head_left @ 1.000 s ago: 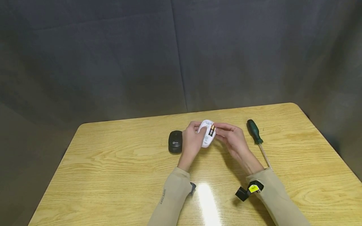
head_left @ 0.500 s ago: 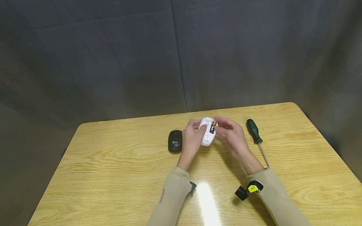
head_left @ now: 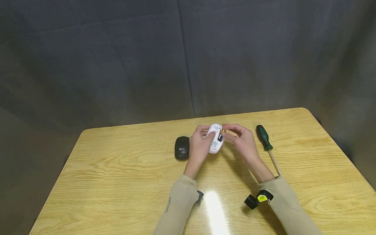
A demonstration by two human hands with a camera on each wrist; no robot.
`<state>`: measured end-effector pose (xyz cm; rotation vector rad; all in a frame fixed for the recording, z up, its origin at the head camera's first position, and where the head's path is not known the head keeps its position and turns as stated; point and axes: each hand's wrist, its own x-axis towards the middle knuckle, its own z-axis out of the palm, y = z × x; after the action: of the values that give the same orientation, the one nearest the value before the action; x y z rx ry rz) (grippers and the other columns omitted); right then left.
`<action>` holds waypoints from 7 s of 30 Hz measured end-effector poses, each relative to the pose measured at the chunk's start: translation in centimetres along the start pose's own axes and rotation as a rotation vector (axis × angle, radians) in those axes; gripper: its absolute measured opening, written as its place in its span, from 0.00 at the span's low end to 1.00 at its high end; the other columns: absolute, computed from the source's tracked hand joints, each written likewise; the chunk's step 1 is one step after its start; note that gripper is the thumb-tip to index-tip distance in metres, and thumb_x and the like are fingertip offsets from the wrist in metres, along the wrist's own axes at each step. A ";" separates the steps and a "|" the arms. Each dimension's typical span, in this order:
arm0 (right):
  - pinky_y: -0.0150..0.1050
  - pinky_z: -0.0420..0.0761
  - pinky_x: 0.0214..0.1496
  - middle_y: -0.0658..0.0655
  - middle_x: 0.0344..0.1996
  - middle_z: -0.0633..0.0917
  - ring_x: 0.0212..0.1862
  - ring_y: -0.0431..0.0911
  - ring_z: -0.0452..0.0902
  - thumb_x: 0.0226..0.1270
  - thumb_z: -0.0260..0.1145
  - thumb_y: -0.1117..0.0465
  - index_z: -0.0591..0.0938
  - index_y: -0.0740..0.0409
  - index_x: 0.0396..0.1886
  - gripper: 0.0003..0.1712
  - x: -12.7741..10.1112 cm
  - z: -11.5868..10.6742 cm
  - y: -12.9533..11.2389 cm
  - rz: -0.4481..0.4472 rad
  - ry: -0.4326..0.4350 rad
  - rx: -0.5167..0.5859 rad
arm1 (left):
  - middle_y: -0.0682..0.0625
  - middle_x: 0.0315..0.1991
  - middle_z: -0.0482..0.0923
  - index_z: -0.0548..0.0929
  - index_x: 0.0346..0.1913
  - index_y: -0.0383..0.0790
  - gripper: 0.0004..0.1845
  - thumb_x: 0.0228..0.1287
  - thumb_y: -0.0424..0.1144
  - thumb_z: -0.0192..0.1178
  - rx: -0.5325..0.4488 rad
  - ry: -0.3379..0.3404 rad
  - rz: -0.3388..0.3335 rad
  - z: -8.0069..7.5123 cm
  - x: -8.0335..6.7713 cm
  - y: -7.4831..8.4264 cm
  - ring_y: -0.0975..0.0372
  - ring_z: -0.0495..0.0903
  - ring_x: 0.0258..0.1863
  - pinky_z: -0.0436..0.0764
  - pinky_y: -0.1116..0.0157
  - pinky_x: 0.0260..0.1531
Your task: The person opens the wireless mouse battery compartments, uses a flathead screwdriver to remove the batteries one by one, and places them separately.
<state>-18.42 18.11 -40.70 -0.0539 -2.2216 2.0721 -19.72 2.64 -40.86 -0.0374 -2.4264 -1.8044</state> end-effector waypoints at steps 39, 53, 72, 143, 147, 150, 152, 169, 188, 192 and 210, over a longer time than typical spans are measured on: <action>0.35 0.87 0.33 0.50 0.34 0.91 0.33 0.41 0.88 0.74 0.66 0.68 0.90 0.53 0.36 0.09 0.7 -3.4 -1.1 0.023 0.102 0.376 | 0.38 0.48 0.84 0.77 0.66 0.38 0.23 0.72 0.40 0.62 0.056 -0.175 -0.081 1.7 -0.6 -1.4 0.58 0.84 0.37 0.80 0.66 0.33; 0.38 0.87 0.36 0.50 0.36 0.89 0.35 0.41 0.87 0.74 0.63 0.71 0.84 0.72 0.51 0.11 0.4 -5.7 0.5 0.197 -0.152 0.099 | 0.37 0.53 0.78 0.75 0.70 0.38 0.30 0.65 0.34 0.68 0.190 -0.305 -0.033 1.8 -0.4 -1.9 0.53 0.77 0.49 0.78 0.59 0.48; 0.42 0.88 0.37 0.60 0.35 0.84 0.34 0.46 0.84 0.69 0.67 0.73 0.83 0.77 0.51 0.14 0.7 -5.7 2.9 0.158 -0.376 -0.353 | 0.37 0.69 0.74 0.68 0.76 0.34 0.36 0.66 0.32 0.65 0.286 -0.422 -0.098 1.4 -0.5 -1.2 0.51 0.77 0.61 0.77 0.55 0.61; 0.62 0.62 0.75 0.67 0.77 0.64 0.77 0.64 0.59 0.63 0.78 0.54 0.64 0.67 0.78 0.50 2.3 6.6 0.2 -0.242 -0.518 -0.663 | 0.41 0.83 0.47 0.58 0.81 0.34 0.50 0.61 0.37 0.75 0.504 -0.670 0.085 -14.5 2.5 -4.3 0.45 0.48 0.81 0.52 0.43 0.76; 0.61 0.61 0.75 0.70 0.76 0.65 0.76 0.65 0.60 0.61 0.79 0.54 0.63 0.71 0.77 0.52 2.4 8.0 1.1 -0.255 -0.584 -0.681 | 0.40 0.82 0.51 0.59 0.81 0.34 0.49 0.61 0.36 0.75 0.538 -0.675 0.083 -14.3 2.6 -4.6 0.45 0.52 0.80 0.54 0.44 0.75; 0.59 0.63 0.75 0.71 0.73 0.68 0.74 0.65 0.64 0.59 0.80 0.57 0.66 0.72 0.74 0.50 2.4 8.8 1.7 -0.279 -0.628 -0.661 | 0.39 0.81 0.52 0.59 0.80 0.34 0.49 0.61 0.34 0.75 0.552 -0.679 0.079 -14.1 2.7 -4.8 0.45 0.54 0.79 0.55 0.45 0.76; 0.57 0.65 0.74 0.71 0.71 0.71 0.72 0.64 0.66 0.59 0.81 0.58 0.67 0.72 0.73 0.49 2.5 9.1 1.9 -0.296 -0.655 -0.648 | 0.38 0.81 0.54 0.59 0.80 0.33 0.49 0.61 0.33 0.75 0.566 -0.682 0.080 -14.0 2.7 -5.0 0.45 0.55 0.79 0.55 0.46 0.76; 0.57 0.63 0.75 0.73 0.76 0.63 0.75 0.65 0.62 0.62 0.78 0.58 0.56 0.73 0.79 0.56 2.4 10.0 2.2 -0.192 -0.657 -0.667 | 0.40 0.79 0.60 0.62 0.79 0.34 0.46 0.61 0.33 0.75 0.642 -0.656 0.037 -13.4 2.8 -5.4 0.46 0.59 0.78 0.58 0.49 0.75; 0.55 0.68 0.72 0.73 0.70 0.69 0.70 0.63 0.69 0.57 0.82 0.62 0.68 0.75 0.72 0.48 2.2 10.6 2.6 -0.302 -0.666 -0.711 | 0.39 0.81 0.55 0.61 0.79 0.32 0.48 0.58 0.30 0.76 0.655 -0.661 0.054 -13.2 2.7 -5.3 0.45 0.58 0.78 0.59 0.49 0.75; 0.56 0.66 0.74 0.74 0.73 0.66 0.72 0.65 0.66 0.57 0.82 0.61 0.65 0.75 0.73 0.51 2.1 10.5 2.5 -0.300 -0.677 -0.742 | 0.39 0.81 0.55 0.60 0.79 0.31 0.49 0.58 0.29 0.76 0.662 -0.661 0.054 -13.1 2.7 -5.4 0.46 0.58 0.78 0.60 0.50 0.75; 0.51 0.79 0.62 0.66 0.58 0.83 0.59 0.55 0.81 0.59 0.81 0.58 0.78 0.70 0.65 0.38 2.6 9.8 2.9 -0.370 -0.649 -0.671 | 0.38 0.74 0.68 0.69 0.74 0.33 0.39 0.60 0.22 0.71 0.569 -0.626 0.137 -13.3 2.4 -5.4 0.45 0.68 0.72 0.66 0.49 0.71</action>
<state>-22.13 8.81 -44.09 1.0156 -2.8833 1.1762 -21.57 -11.72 -42.00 -0.7946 -3.1608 -1.0877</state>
